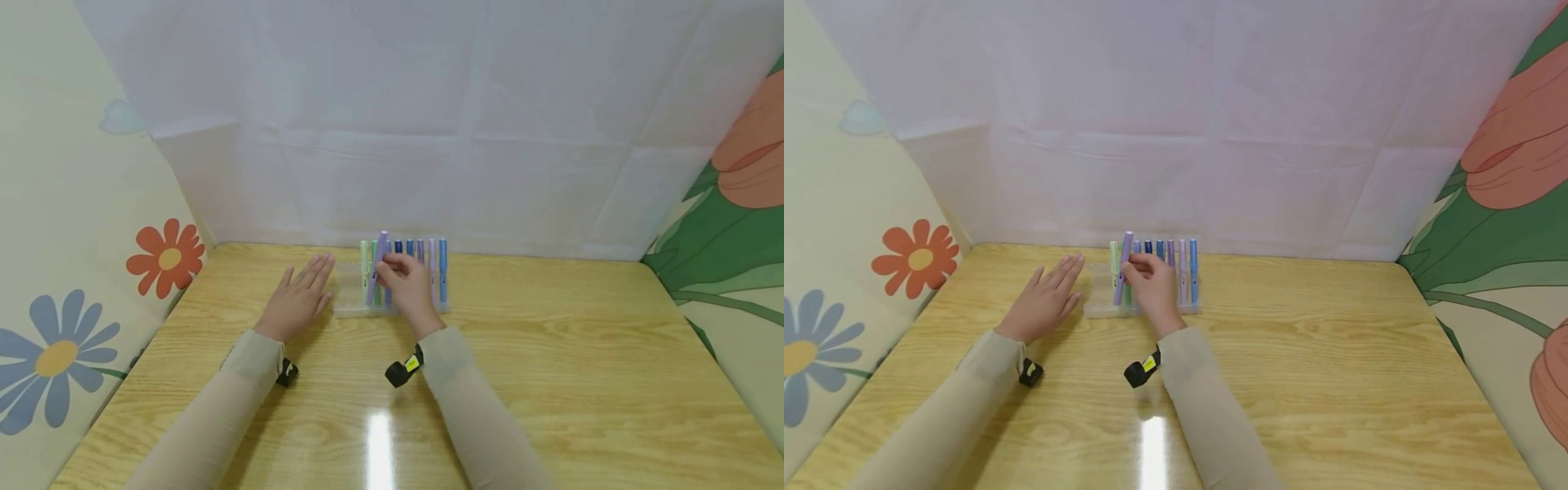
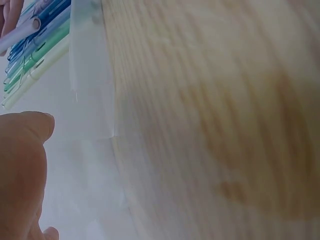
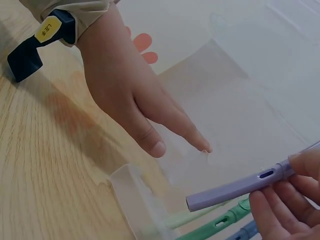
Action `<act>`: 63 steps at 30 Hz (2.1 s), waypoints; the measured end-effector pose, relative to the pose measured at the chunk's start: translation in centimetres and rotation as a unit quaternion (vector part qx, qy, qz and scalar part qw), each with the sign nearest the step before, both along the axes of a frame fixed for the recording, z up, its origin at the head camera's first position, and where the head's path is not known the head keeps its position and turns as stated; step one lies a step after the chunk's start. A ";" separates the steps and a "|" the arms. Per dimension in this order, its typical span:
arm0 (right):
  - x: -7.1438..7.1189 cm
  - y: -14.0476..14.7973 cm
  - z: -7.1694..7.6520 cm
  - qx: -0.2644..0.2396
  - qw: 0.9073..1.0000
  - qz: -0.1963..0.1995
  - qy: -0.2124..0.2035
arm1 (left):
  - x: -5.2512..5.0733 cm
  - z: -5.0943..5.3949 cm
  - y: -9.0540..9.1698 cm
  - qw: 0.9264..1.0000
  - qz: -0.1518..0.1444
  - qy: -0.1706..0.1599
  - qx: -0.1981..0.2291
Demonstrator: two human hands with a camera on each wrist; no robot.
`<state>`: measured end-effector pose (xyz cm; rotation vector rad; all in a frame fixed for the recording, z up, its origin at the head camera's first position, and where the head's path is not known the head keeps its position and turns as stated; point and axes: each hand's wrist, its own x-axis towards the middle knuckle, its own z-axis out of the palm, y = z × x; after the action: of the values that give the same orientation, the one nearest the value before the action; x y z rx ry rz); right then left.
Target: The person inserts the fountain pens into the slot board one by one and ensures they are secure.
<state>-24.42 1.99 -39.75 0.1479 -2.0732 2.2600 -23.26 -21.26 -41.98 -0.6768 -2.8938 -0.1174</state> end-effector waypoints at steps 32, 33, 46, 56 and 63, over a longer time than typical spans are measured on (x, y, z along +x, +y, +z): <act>-0.1 -3.2 -1.6 0.102 0.994 -0.002 0.028 | 0.1 0.0 0.1 1.000 0.002 0.009 0.006; -0.1 -3.2 -1.6 0.103 0.994 -0.001 0.028 | 0.1 0.0 0.1 1.000 0.002 0.008 0.007; 0.4 -4.0 -2.0 0.142 0.989 -0.009 0.033 | 0.2 0.0 0.0 1.000 0.005 0.012 0.001; 0.8 -4.3 -1.7 0.140 0.988 -0.051 0.039 | 0.2 0.2 0.1 1.000 0.006 0.012 0.005; 0.8 -4.3 -2.0 0.122 0.989 -0.074 0.048 | 0.3 0.1 0.1 1.000 0.007 0.006 0.004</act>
<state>-23.60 -2.27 -41.80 0.1088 -2.2209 1.8746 -22.97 -21.18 -41.90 -0.6531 -2.8840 -0.1214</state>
